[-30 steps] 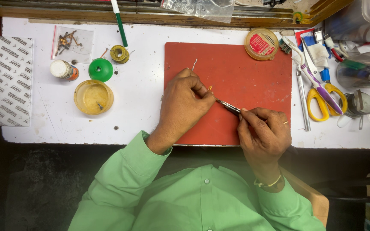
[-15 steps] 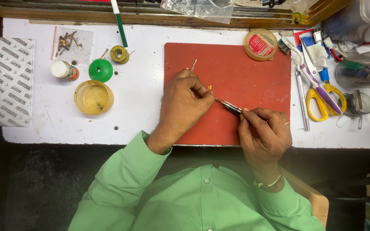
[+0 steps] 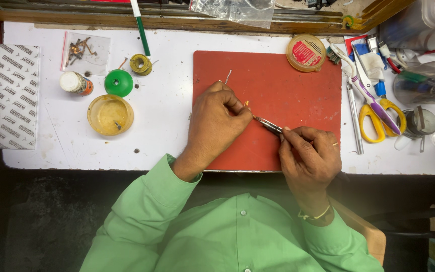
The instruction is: The person solders a small electronic component on a red mat using a soldering iron and tweezers. They repeatedly apply solder, adjust the component with tweezers, and clean the tip with a toothbrush. The workspace contains solder wire, flux, and other tools.
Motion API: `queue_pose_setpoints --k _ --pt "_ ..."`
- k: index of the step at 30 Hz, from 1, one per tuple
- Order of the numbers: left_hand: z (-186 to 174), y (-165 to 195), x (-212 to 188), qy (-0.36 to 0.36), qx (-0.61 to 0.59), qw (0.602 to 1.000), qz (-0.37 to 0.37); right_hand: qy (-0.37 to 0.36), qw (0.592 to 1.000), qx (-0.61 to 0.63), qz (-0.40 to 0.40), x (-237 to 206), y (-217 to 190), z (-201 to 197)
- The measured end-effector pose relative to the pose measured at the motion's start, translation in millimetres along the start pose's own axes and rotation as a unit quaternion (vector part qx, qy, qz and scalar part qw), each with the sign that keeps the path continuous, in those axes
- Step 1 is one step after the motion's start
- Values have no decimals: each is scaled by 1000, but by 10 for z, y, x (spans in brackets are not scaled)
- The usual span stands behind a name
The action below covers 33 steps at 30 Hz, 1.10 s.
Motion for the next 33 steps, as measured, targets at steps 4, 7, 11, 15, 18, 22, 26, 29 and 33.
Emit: queue_pose_setpoints --k 4,7,11,15,18,22,26,29,33 --pt "-4 8 -2 -3 3 1000 -3 -2 1000 -1 3 -3 0 -3" --pt "-8 14 -3 0 -2 1000 4 -2 1000 3 1 -1 3 0" --pt "-5 9 -6 -4 2 1000 -5 2 1000 0 -4 4 3 8" --pt "-5 6 -4 -4 -2 1000 1 -1 1000 -9 -6 1 -4 2" --pt "-3 2 -3 -1 -2 1000 7 2 1000 -14 -9 0 -9 6" --pt "2 -4 -4 2 -4 1000 12 5 1000 -13 -11 4 -9 8" --pt "5 -12 -3 0 -2 1000 5 1 1000 -11 -10 4 -16 3" --pt "3 -10 -1 4 -1 1000 13 2 1000 -12 -8 6 -19 0" --pt "1 -10 -7 4 -2 1000 12 1 1000 -12 -6 3 -23 -1"
Point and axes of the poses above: each hand's wrist, its own x-axis towards the middle knuckle, its own z-axis out of the palm, y = z × x, the point moved 3 cm from there along x, towards the middle knuckle, and after that the axes turned 2 degrees about -x, right-handed, at the moved point
